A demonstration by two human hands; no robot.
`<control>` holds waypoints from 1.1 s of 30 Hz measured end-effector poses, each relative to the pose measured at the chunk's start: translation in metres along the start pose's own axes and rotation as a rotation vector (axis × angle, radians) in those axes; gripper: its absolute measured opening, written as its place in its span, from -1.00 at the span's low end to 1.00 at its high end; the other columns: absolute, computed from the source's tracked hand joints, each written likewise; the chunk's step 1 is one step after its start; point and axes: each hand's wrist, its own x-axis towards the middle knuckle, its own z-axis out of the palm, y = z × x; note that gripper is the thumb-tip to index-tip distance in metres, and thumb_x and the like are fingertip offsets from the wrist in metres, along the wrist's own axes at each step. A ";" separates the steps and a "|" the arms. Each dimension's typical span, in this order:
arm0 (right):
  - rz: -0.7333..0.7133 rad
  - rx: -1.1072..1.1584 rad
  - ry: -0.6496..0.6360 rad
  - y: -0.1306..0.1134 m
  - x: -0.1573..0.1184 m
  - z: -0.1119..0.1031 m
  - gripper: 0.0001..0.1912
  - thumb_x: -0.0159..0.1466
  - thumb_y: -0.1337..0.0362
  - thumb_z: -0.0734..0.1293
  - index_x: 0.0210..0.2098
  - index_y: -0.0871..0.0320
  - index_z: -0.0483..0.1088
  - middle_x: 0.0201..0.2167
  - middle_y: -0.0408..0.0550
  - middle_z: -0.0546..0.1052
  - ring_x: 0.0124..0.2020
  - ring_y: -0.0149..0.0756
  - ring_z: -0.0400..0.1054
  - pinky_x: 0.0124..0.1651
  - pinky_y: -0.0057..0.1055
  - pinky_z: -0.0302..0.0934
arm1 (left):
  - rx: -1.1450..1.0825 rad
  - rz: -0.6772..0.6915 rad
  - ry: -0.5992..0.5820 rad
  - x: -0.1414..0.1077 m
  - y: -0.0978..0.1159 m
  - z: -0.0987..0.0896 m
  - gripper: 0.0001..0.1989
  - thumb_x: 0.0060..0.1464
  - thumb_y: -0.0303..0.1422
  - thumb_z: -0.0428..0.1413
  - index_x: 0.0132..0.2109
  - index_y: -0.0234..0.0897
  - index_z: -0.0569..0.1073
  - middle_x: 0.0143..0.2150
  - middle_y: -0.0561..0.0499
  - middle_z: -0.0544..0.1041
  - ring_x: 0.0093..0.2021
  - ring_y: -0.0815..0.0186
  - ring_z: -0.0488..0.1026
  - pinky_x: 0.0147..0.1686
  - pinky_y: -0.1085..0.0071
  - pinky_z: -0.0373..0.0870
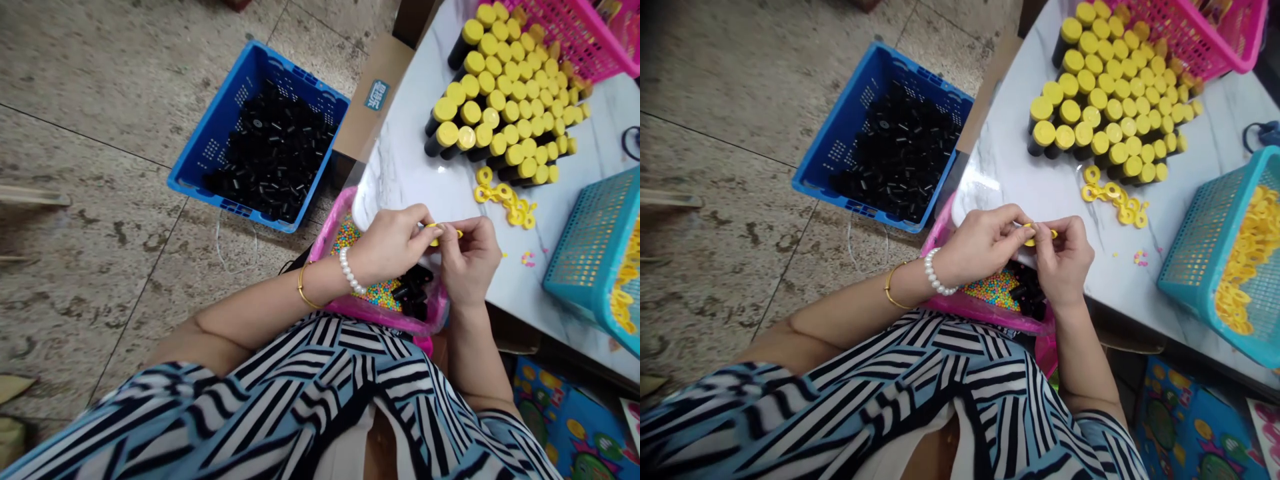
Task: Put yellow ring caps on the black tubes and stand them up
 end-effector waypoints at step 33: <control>0.245 0.400 -0.467 0.015 0.014 -0.018 -0.55 0.33 0.11 0.45 0.14 0.08 0.34 -0.48 -0.32 0.37 -0.54 -0.49 0.31 -0.42 -0.52 0.32 | 0.243 0.173 -0.047 -0.006 -0.012 0.005 -0.90 0.17 -0.38 0.26 -0.18 -0.31 0.54 -0.39 0.05 0.54 -0.40 0.35 0.42 -0.35 0.41 0.32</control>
